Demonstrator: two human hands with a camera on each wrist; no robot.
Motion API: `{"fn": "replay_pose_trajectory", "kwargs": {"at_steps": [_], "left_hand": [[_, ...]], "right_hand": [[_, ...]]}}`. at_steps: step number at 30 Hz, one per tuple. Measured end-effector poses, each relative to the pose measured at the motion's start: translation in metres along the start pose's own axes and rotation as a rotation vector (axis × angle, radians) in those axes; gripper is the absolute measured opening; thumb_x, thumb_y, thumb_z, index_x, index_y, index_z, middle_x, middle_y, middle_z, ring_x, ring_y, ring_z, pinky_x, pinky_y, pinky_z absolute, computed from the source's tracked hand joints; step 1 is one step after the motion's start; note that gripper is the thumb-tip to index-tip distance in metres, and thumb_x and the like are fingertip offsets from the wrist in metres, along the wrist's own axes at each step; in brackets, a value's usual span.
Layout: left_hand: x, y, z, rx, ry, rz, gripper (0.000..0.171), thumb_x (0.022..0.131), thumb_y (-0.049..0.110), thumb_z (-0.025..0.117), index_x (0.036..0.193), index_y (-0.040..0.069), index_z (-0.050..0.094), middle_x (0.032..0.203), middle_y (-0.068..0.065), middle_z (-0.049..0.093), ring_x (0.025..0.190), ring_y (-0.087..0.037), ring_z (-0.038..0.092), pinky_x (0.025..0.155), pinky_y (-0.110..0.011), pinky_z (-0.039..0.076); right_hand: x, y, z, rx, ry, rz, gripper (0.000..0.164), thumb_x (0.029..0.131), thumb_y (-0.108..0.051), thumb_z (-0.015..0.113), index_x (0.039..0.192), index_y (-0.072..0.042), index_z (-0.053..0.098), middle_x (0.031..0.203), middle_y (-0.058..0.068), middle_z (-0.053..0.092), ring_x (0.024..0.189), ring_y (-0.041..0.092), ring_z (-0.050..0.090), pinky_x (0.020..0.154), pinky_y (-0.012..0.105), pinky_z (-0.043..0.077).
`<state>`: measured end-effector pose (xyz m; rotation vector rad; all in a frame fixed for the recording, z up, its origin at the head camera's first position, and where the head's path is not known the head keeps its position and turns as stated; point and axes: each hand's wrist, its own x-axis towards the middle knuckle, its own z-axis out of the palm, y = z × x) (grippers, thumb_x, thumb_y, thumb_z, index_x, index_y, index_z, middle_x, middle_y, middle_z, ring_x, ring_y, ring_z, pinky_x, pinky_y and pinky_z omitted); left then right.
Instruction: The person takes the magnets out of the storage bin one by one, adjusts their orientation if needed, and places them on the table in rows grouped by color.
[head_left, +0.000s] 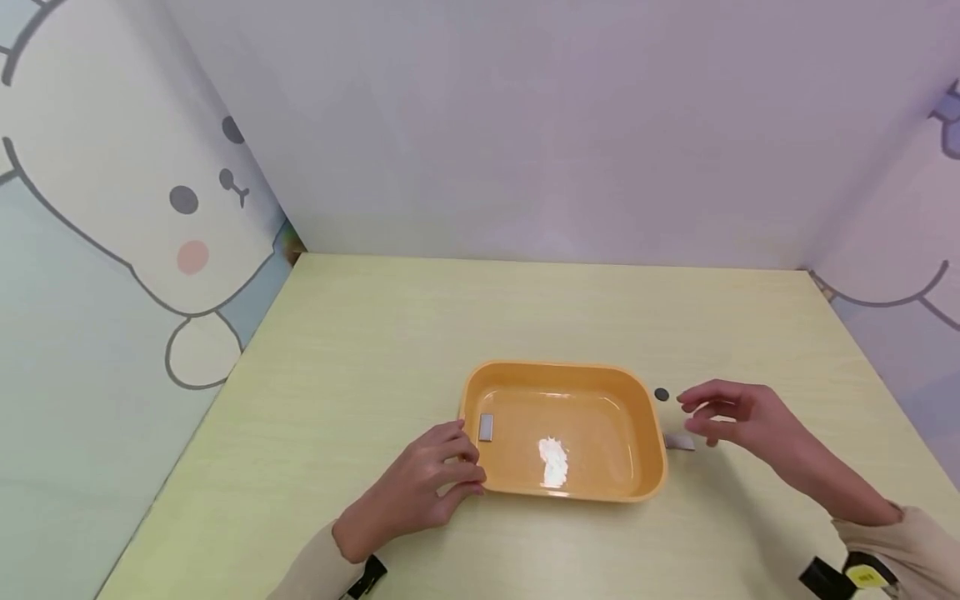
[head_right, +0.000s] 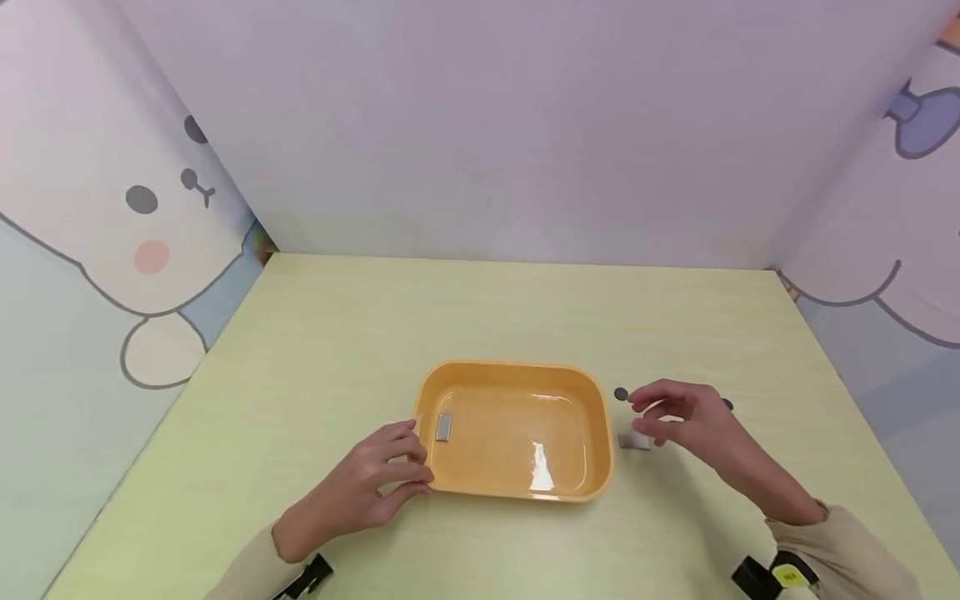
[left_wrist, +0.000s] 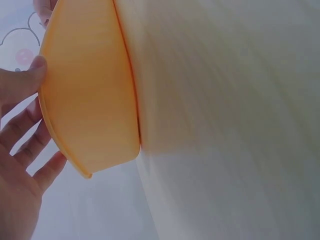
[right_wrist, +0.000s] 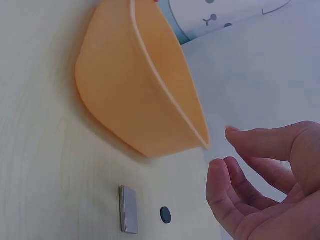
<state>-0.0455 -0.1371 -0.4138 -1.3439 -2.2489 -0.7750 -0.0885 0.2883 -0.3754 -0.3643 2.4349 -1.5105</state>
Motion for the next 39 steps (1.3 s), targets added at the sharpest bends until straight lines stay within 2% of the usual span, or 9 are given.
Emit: {"fn": "replay_pose_trajectory", "kwargs": {"at_steps": [7,12,17,23,30,34,39], "left_hand": [[0.003,-0.002,-0.003,0.008,-0.010,0.014,0.011,0.072,0.011,0.081,0.075,0.013,0.070,0.080,0.004,0.059,0.084,-0.013,0.055,0.098,-0.048,0.044],[0.003,-0.002,-0.003,0.002,-0.001,0.010,0.012,0.071,0.011,0.081,0.074,0.014,0.070,0.080,0.005,0.059,0.082,-0.013,0.055,0.097,-0.049,0.045],[0.002,-0.001,-0.003,-0.005,-0.002,-0.002,0.011,0.072,0.011,0.080,0.075,0.014,0.070,0.081,0.005,0.059,0.083,-0.013,0.055,0.097,-0.049,0.045],[0.001,0.000,-0.002,-0.012,-0.001,-0.002,0.010,0.074,0.011,0.079,0.075,0.014,0.070,0.081,0.005,0.059,0.083,-0.013,0.055,0.098,-0.049,0.044],[0.001,0.000,-0.002,-0.004,-0.009,0.005,0.010,0.074,0.012,0.080,0.075,0.014,0.070,0.080,0.005,0.058,0.083,-0.013,0.054,0.098,-0.048,0.044],[0.001,0.001,-0.002,0.000,-0.022,0.003,0.010,0.073,0.012,0.080,0.076,0.014,0.071,0.081,0.004,0.058,0.083,-0.013,0.054,0.099,-0.047,0.044],[-0.001,0.001,-0.001,-0.002,-0.017,0.000,0.010,0.074,0.013,0.080,0.076,0.014,0.071,0.081,0.005,0.058,0.083,-0.012,0.055,0.100,-0.046,0.043]], "right_hand": [[0.006,-0.013,-0.001,0.065,-0.042,-0.010,0.025,0.087,-0.007,0.067,0.111,-0.003,0.062,0.103,-0.002,0.066,0.081,0.020,0.064,0.063,0.033,0.056],[0.012,-0.022,0.002,0.063,-0.079,-0.002,0.030,0.088,-0.009,0.066,0.115,0.002,0.059,0.105,0.001,0.064,0.083,0.022,0.064,0.065,0.035,0.056],[0.017,-0.031,0.008,0.090,-0.114,0.014,0.034,0.087,-0.012,0.067,0.116,0.004,0.057,0.106,0.013,0.062,0.082,0.023,0.064,0.065,0.038,0.056],[0.025,-0.038,0.016,0.120,-0.151,0.016,0.035,0.087,-0.013,0.068,0.115,0.006,0.057,0.108,0.022,0.061,0.081,0.032,0.062,0.065,0.038,0.056],[0.031,-0.043,0.023,0.130,-0.184,0.035,0.031,0.085,-0.014,0.070,0.111,0.000,0.061,0.107,0.024,0.061,0.086,0.030,0.062,0.068,0.041,0.057],[0.034,-0.044,0.028,0.133,-0.214,0.027,0.027,0.085,-0.015,0.070,0.108,-0.003,0.063,0.106,0.025,0.061,0.084,0.033,0.061,0.067,0.041,0.056],[0.041,-0.047,0.036,0.139,-0.242,0.027,0.029,0.083,-0.014,0.072,0.108,-0.002,0.063,0.104,0.019,0.063,0.084,0.032,0.062,0.066,0.040,0.056]]}}
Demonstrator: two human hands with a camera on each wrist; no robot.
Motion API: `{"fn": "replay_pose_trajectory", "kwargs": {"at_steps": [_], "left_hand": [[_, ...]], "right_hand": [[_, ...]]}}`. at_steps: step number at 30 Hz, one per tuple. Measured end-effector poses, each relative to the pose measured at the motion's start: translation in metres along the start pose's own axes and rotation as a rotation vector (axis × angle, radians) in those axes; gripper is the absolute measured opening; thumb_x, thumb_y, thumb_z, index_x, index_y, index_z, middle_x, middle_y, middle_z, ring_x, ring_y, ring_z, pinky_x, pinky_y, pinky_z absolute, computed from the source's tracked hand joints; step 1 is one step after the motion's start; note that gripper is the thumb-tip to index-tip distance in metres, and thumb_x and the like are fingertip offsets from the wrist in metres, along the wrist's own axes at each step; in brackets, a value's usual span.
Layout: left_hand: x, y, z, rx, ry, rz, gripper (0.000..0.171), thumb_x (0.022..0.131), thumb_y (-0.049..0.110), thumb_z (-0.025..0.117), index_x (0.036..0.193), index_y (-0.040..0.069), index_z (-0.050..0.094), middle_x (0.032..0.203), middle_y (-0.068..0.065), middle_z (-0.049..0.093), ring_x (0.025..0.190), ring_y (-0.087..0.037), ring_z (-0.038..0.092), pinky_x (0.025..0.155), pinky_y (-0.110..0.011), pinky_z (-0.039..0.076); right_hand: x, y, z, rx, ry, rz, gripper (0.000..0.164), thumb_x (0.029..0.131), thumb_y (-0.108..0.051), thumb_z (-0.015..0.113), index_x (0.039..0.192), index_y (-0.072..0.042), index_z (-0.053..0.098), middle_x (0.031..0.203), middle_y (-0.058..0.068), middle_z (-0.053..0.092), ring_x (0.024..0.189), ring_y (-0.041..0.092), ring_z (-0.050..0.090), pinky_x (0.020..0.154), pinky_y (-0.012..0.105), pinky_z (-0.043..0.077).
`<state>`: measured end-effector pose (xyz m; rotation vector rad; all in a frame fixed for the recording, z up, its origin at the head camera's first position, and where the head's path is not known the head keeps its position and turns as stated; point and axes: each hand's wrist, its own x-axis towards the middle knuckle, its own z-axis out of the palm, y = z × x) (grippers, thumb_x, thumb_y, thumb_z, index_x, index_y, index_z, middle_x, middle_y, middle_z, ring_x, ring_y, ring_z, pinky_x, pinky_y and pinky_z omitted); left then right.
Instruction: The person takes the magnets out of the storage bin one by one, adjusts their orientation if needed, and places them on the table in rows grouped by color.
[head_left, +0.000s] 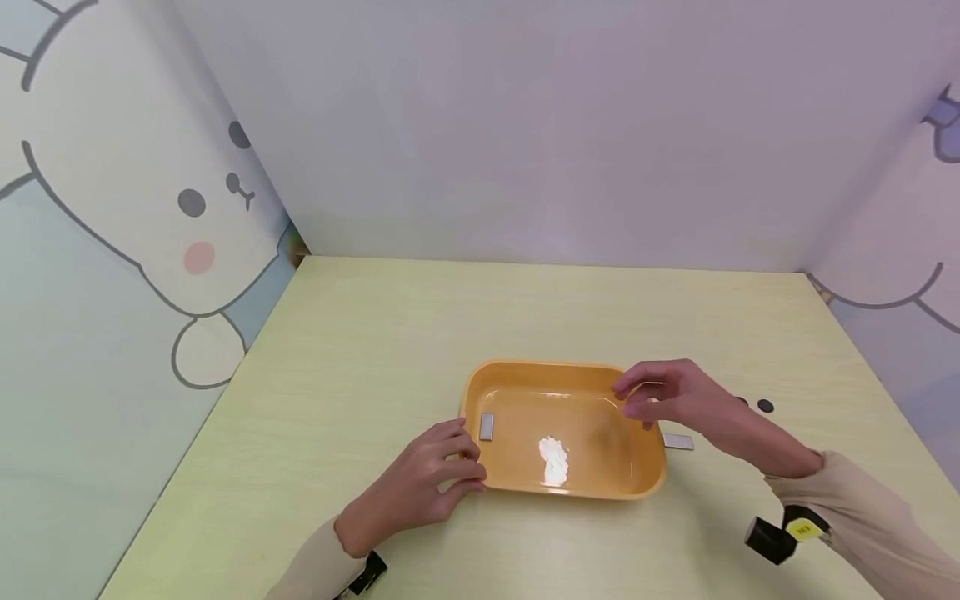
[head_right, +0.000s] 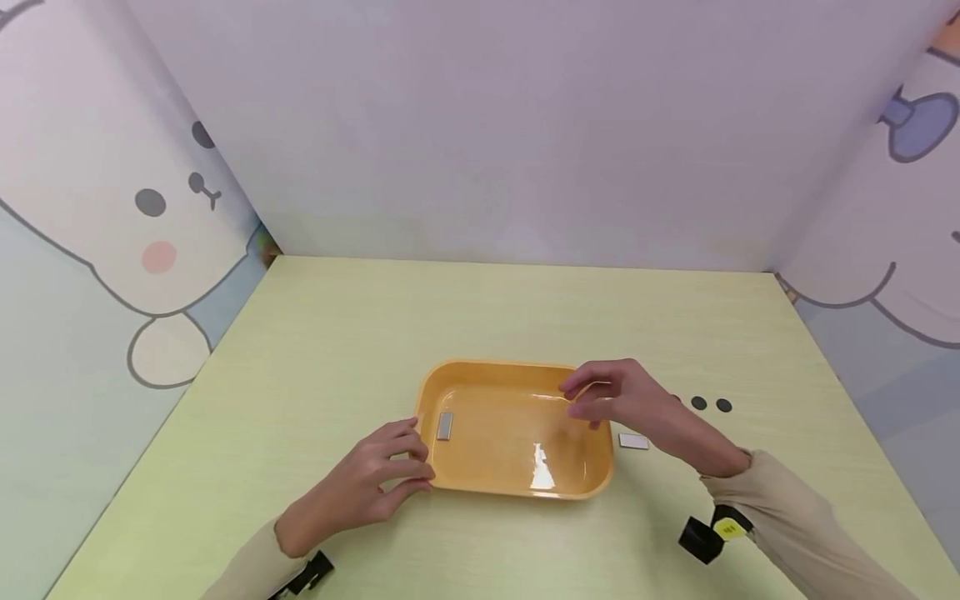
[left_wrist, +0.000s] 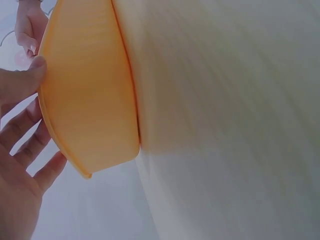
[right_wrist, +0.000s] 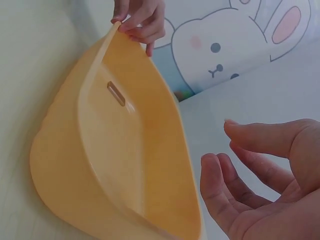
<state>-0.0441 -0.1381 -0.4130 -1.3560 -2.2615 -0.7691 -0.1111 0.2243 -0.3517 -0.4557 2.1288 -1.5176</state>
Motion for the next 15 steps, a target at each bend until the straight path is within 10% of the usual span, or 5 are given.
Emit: {"fn": "replay_pose_trajectory", "kwargs": {"at_steps": [15], "left_hand": [[-0.001,-0.001,0.002,-0.005,0.019,0.004,0.009,0.075,0.012,0.079,0.075,0.015,0.071,0.081,0.006,0.060,0.084,-0.012,0.056,0.099,-0.047,0.044]], "right_hand": [[0.030,-0.004,0.014,-0.028,-0.069,-0.042,0.025,0.083,-0.015,0.072,0.105,-0.004,0.065,0.103,0.016,0.062,0.086,0.035,0.061,0.066,0.043,0.056]]}}
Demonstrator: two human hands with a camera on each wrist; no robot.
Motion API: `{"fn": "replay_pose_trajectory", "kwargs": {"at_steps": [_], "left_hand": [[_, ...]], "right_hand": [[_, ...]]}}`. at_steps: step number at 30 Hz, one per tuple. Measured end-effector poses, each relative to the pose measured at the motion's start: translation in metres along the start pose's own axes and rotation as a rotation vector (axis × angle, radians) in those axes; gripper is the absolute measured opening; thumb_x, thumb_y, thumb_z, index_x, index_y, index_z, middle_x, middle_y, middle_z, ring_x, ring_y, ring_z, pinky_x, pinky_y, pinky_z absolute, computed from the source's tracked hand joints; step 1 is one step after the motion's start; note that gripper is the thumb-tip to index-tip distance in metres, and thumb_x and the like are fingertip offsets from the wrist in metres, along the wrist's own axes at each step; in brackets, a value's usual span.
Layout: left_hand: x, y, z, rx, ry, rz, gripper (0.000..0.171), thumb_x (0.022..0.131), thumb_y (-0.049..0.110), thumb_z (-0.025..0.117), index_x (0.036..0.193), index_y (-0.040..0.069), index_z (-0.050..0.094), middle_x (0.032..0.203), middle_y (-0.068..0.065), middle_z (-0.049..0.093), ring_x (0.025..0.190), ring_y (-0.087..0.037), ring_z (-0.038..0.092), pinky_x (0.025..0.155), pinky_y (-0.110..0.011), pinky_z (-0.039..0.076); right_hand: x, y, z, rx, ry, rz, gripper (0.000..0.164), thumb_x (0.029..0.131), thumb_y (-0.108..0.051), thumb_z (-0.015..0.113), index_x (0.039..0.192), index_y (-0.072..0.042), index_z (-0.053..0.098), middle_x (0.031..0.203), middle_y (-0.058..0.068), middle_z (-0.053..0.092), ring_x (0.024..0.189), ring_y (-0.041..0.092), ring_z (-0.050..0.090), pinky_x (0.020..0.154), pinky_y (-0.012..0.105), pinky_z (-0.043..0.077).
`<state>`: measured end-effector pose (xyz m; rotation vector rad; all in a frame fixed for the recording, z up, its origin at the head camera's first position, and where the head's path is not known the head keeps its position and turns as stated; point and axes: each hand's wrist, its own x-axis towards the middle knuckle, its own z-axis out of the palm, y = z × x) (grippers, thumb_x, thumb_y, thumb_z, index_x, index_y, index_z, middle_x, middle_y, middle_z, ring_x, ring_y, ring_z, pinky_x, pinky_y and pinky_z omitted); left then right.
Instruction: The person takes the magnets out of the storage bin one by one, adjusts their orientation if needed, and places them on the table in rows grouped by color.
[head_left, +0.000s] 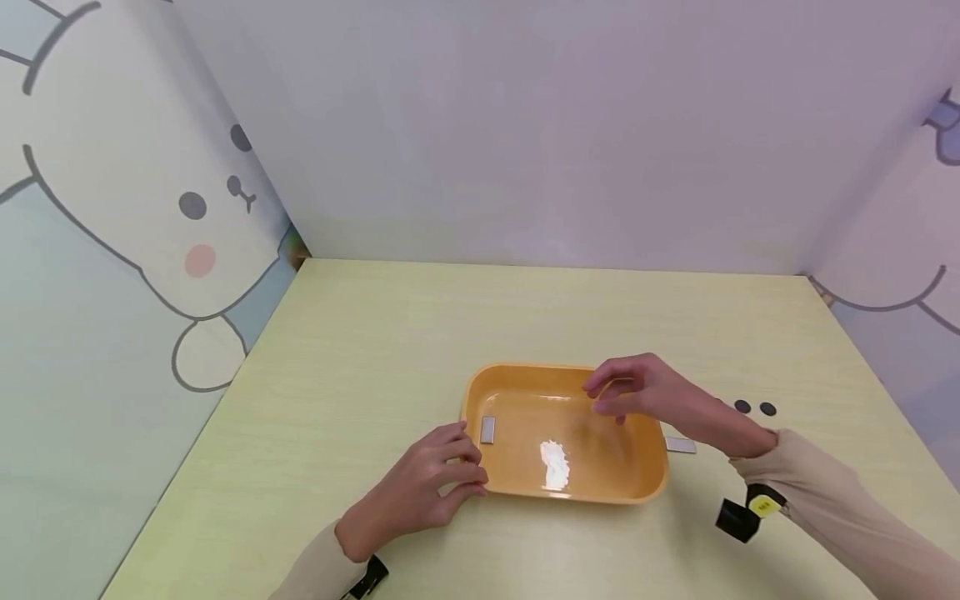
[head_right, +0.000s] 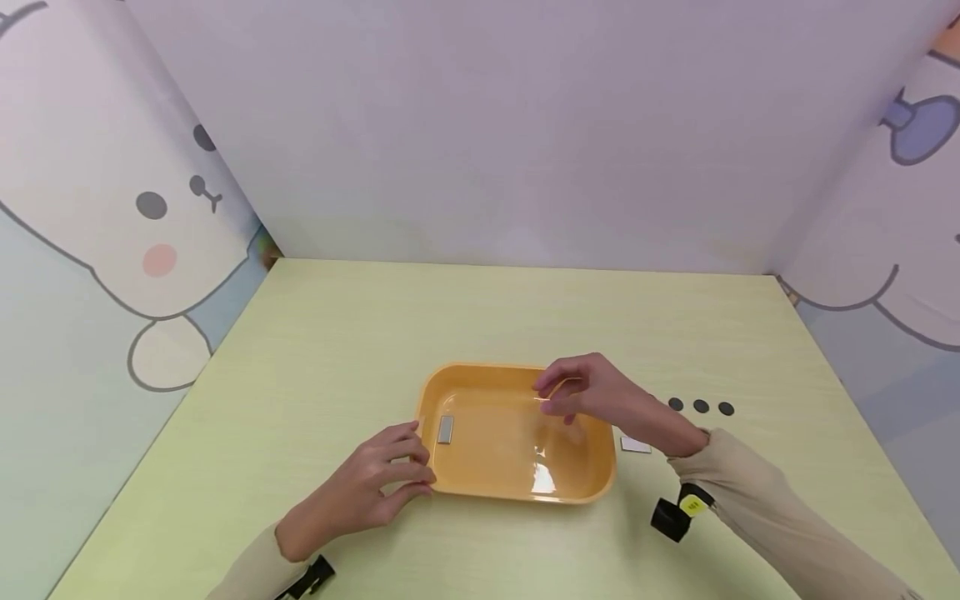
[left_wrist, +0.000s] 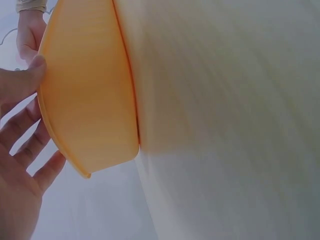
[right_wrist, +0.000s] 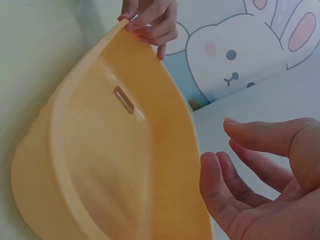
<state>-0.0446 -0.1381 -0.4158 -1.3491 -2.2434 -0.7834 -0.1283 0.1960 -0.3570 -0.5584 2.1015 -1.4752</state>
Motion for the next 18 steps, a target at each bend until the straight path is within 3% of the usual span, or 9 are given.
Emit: {"fn": "replay_pose_trajectory", "kwargs": {"at_steps": [4,10,18], "left_hand": [[0.000,0.000,0.000,-0.001,0.004,0.003,0.009,0.074,0.013,0.079,0.075,0.015,0.071,0.081,0.006,0.060,0.083,-0.012,0.056,0.098,-0.047,0.044],[0.000,0.001,0.001,0.006,0.012,0.005,0.009,0.075,0.013,0.079,0.075,0.016,0.070,0.081,0.006,0.061,0.083,-0.012,0.056,0.099,-0.046,0.044],[0.001,0.002,0.001,0.016,0.021,0.009,0.010,0.074,0.012,0.079,0.074,0.016,0.070,0.080,0.006,0.060,0.080,-0.009,0.057,0.096,-0.046,0.046]], "right_hand": [[0.006,-0.001,0.003,-0.007,-0.017,-0.022,0.024,0.083,-0.014,0.072,0.104,-0.003,0.065,0.101,0.014,0.063,0.084,0.029,0.062,0.066,0.040,0.056],[0.012,-0.003,0.006,-0.018,-0.043,-0.026,0.024,0.084,-0.014,0.071,0.104,-0.003,0.065,0.101,0.014,0.063,0.084,0.039,0.060,0.067,0.039,0.056],[0.022,-0.005,0.013,-0.014,-0.060,-0.019,0.025,0.083,-0.013,0.072,0.104,-0.002,0.065,0.102,0.015,0.062,0.086,0.042,0.060,0.064,0.038,0.056]]}}
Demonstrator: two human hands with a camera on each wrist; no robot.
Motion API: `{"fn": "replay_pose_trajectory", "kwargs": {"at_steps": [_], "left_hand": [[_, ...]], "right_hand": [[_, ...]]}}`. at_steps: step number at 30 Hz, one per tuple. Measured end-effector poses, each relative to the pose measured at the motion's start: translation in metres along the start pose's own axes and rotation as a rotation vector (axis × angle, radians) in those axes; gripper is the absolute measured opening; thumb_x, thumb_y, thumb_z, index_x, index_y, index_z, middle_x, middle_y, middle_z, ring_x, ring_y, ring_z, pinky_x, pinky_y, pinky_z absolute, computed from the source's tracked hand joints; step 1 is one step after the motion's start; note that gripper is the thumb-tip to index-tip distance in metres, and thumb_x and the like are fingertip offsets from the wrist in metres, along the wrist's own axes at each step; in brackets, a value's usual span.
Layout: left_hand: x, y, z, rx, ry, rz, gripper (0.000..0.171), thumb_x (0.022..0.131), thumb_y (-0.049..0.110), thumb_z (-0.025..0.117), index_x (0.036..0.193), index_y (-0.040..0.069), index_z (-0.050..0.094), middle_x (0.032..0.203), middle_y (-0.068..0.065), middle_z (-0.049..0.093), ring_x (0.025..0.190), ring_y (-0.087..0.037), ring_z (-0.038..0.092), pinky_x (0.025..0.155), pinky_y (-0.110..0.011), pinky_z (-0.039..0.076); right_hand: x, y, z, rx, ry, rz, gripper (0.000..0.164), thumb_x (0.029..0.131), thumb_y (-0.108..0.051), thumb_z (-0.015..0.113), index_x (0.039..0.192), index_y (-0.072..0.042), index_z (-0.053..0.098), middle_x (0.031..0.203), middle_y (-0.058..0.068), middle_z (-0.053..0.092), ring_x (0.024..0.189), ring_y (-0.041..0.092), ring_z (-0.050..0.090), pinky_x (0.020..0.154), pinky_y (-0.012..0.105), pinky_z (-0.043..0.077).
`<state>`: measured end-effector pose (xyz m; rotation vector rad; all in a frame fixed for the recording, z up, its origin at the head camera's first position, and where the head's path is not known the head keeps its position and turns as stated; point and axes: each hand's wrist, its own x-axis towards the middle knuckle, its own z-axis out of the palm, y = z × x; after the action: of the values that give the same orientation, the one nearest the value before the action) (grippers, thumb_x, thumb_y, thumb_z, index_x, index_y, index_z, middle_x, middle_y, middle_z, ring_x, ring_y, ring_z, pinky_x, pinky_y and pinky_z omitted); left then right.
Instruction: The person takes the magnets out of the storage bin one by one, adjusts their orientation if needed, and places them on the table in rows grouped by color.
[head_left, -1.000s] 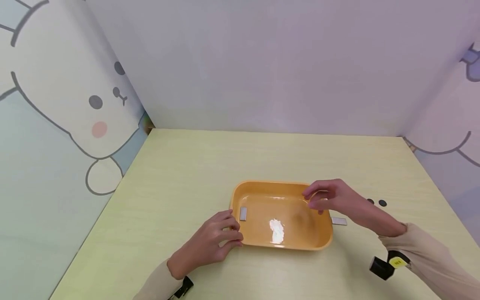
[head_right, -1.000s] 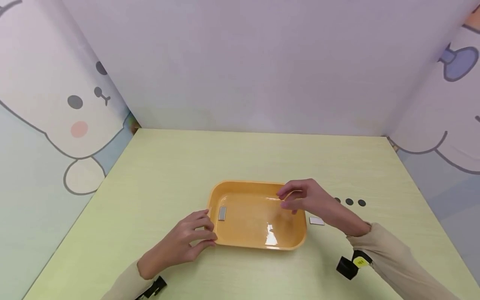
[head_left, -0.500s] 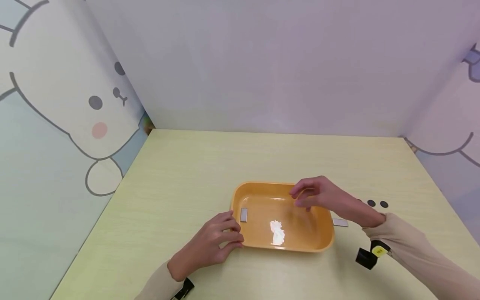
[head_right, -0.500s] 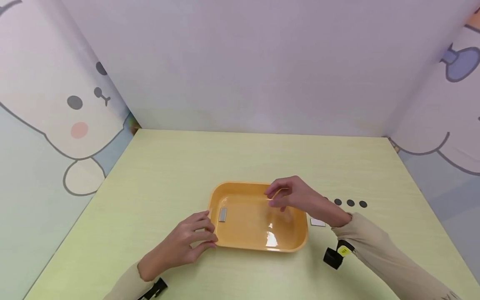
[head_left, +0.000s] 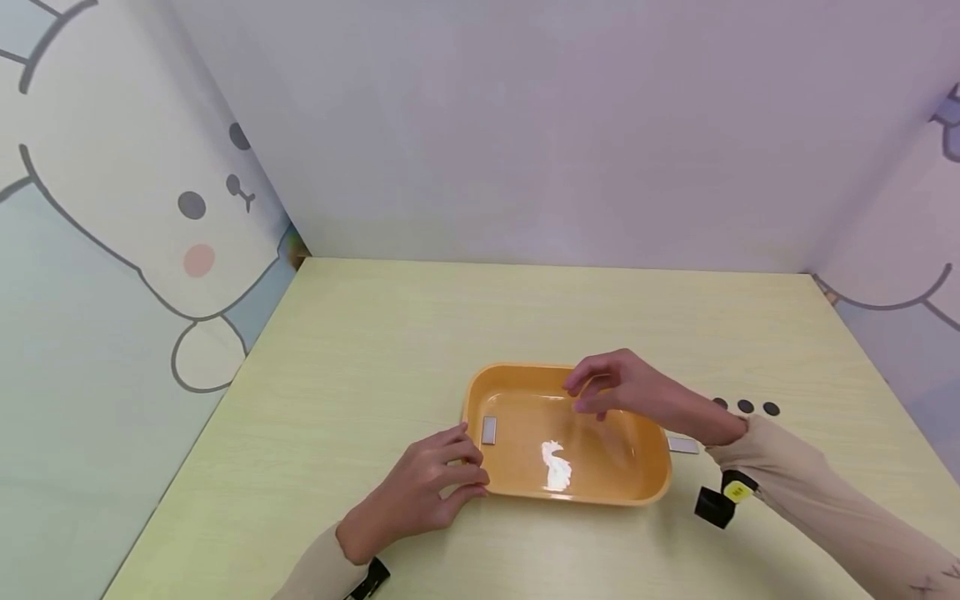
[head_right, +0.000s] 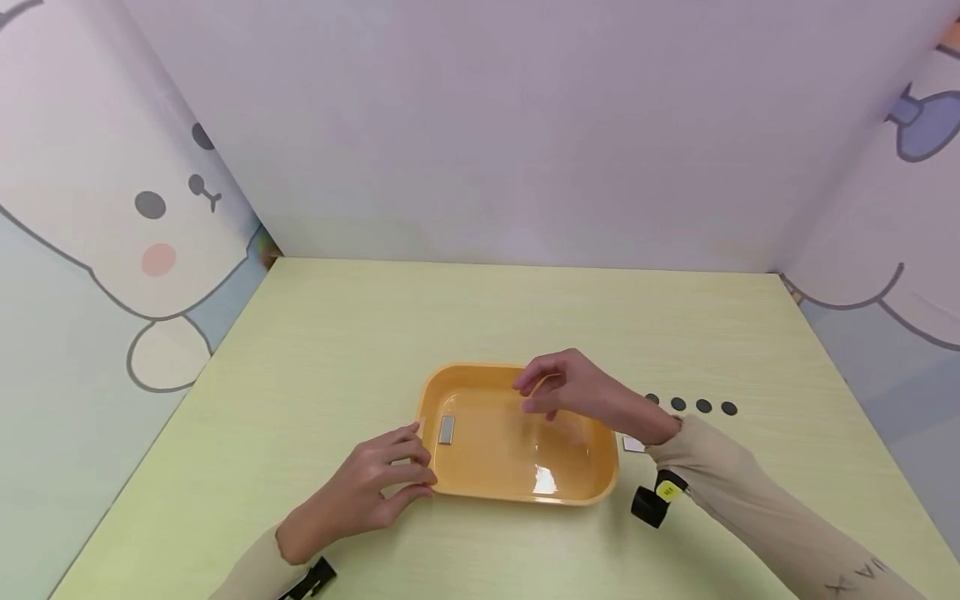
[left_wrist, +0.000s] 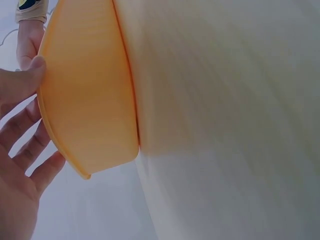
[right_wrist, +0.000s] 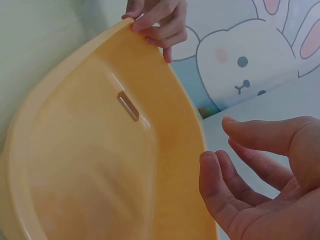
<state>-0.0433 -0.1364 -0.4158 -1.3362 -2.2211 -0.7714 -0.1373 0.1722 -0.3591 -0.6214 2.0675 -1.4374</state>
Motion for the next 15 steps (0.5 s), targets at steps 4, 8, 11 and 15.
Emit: {"fn": "replay_pose_trajectory", "kwargs": {"at_steps": [4,8,11,15], "left_hand": [[0.000,0.001,0.000,0.002,0.002,0.000,0.010,0.075,0.013,0.079,0.074,0.016,0.070,0.080,0.007,0.060,0.079,-0.008,0.057,0.096,-0.045,0.046],[0.000,0.001,0.001,0.004,0.003,0.001,0.010,0.074,0.013,0.079,0.074,0.016,0.070,0.080,0.006,0.060,0.079,-0.008,0.056,0.096,-0.046,0.046],[0.000,0.001,0.000,0.007,0.005,0.006,0.010,0.074,0.013,0.079,0.074,0.017,0.069,0.080,0.006,0.059,0.078,-0.008,0.056,0.096,-0.046,0.046],[0.001,0.000,0.000,0.011,0.004,0.011,0.010,0.075,0.013,0.079,0.074,0.017,0.069,0.080,0.006,0.059,0.078,-0.007,0.056,0.097,-0.045,0.046]], "right_hand": [[0.005,0.000,0.003,-0.001,-0.017,-0.012,0.028,0.083,-0.012,0.072,0.105,0.003,0.064,0.101,0.015,0.062,0.085,0.041,0.062,0.063,0.037,0.056],[0.010,-0.001,0.006,-0.008,-0.030,-0.009,0.026,0.082,-0.012,0.073,0.103,0.001,0.065,0.101,0.016,0.062,0.082,0.036,0.063,0.063,0.037,0.056],[0.015,-0.002,0.009,-0.008,-0.043,-0.001,0.023,0.082,-0.011,0.073,0.102,-0.001,0.066,0.103,0.020,0.061,0.083,0.038,0.062,0.063,0.037,0.056],[0.020,-0.003,0.012,0.008,-0.065,0.004,0.023,0.082,-0.010,0.072,0.102,0.000,0.066,0.104,0.026,0.060,0.083,0.043,0.060,0.063,0.038,0.056]]}}
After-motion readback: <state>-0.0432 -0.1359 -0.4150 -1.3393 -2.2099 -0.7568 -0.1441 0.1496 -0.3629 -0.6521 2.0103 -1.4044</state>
